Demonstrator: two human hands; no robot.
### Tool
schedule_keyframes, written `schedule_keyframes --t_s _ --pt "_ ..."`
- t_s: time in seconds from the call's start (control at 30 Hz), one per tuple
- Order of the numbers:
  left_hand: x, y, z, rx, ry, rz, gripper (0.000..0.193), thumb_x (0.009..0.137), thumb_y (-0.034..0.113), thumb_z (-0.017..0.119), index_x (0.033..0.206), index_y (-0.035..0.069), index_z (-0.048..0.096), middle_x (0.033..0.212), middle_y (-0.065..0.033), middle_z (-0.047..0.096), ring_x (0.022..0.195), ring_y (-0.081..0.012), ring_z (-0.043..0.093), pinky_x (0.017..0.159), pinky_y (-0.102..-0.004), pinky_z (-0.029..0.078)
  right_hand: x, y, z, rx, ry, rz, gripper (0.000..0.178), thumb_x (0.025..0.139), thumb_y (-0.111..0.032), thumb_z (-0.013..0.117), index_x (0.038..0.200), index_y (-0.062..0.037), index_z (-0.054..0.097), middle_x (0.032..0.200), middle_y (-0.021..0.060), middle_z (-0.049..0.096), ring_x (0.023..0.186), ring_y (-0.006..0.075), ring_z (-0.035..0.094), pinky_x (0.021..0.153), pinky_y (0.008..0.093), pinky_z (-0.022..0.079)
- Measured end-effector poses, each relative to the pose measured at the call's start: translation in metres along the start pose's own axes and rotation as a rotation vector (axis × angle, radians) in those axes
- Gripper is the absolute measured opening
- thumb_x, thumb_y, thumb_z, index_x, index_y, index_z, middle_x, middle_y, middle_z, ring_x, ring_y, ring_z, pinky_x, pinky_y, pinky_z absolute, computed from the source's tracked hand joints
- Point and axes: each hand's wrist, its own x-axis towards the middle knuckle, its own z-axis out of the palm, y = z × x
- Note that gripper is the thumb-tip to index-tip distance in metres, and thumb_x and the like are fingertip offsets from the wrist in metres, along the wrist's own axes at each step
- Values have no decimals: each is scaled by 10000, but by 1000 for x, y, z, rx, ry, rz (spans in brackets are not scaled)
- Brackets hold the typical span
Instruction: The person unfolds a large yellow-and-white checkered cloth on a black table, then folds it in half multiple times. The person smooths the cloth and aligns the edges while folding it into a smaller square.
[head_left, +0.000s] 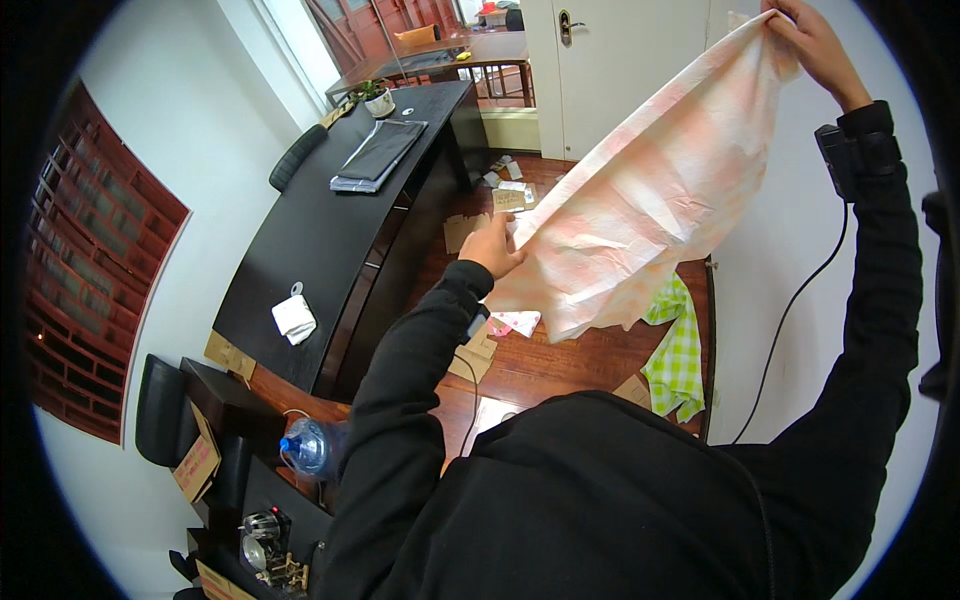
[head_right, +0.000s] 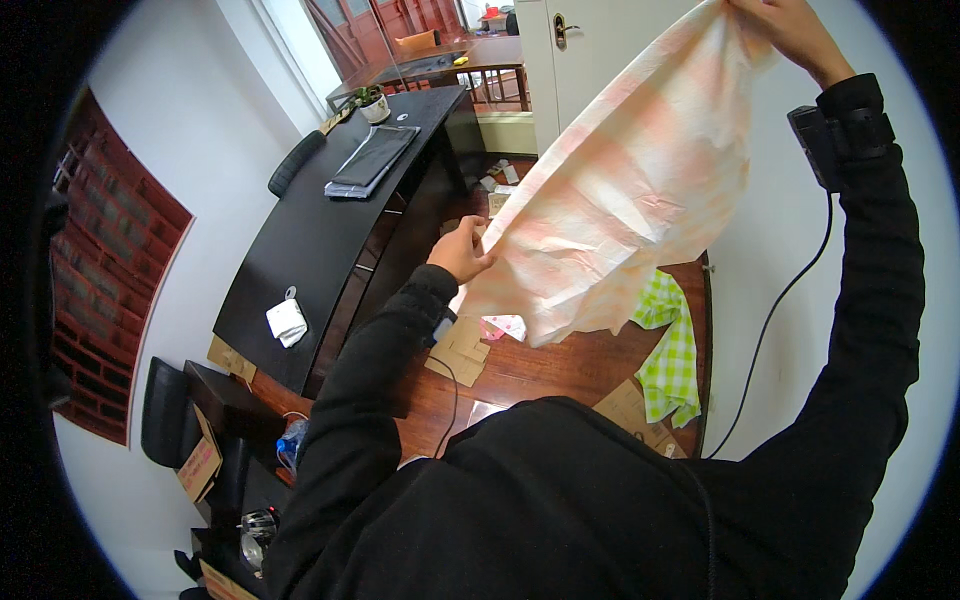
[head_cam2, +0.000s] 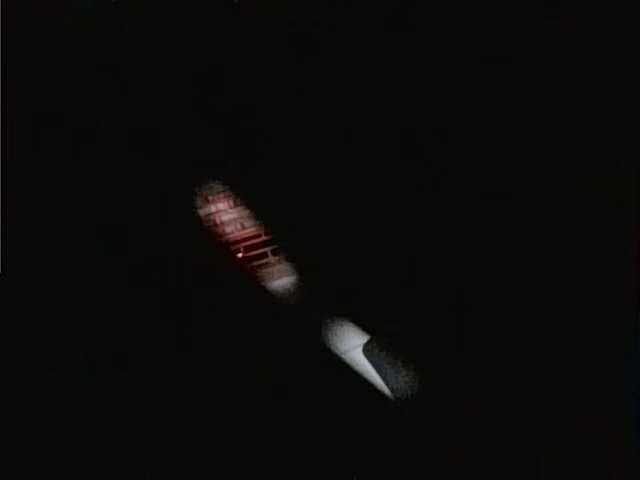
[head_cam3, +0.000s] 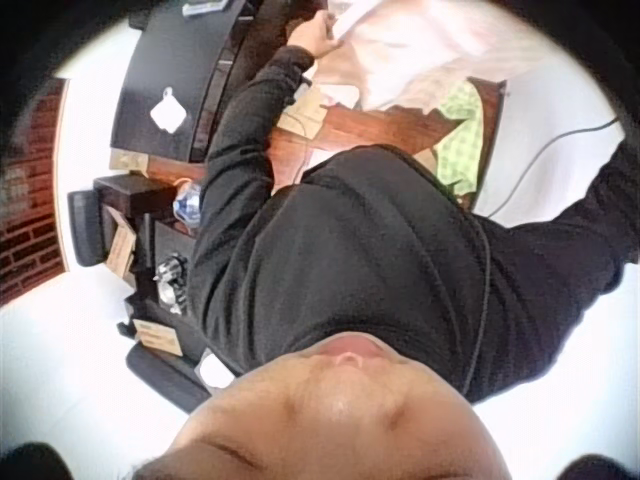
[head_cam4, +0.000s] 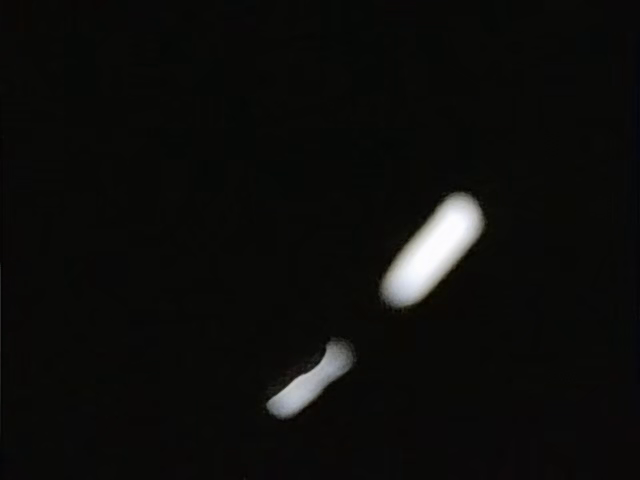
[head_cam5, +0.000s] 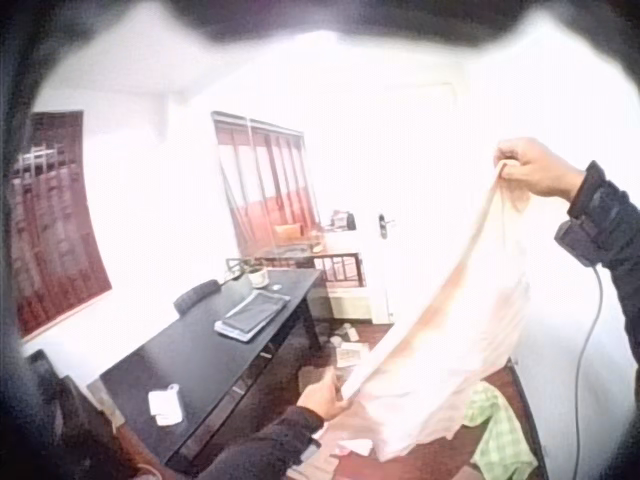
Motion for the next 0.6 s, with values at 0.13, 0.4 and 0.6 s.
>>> schedule_keyframes --t_s 0.13,0.4,0.6 --pt "-8 -20 23 -37 110 -61 440 762 158 683 1157 52 521 836 -127 678 836 -358 656 771 -425 515 9 -6 -13 69 14 37 130 844 -126 551 855 -9 606 698 62 612 633 131 580 589 284 477" --pt "-8 -71 66 -129 -7 -47 715 707 252 812 1291 -19 500 1179 -221 608 1089 -327 600 941 -382 469 19 -15 -37 169 56 94 100 892 -92 537 853 -13 586 655 61 626 526 137 618 488 253 501" --pt "12 -59 121 -211 51 -16 944 690 307 828 1403 -64 334 1326 -265 504 1240 -370 495 1048 -397 390 31 -36 -72 293 -56 200 88 915 -85 520 894 -6 552 635 78 616 490 178 625 463 269 515"
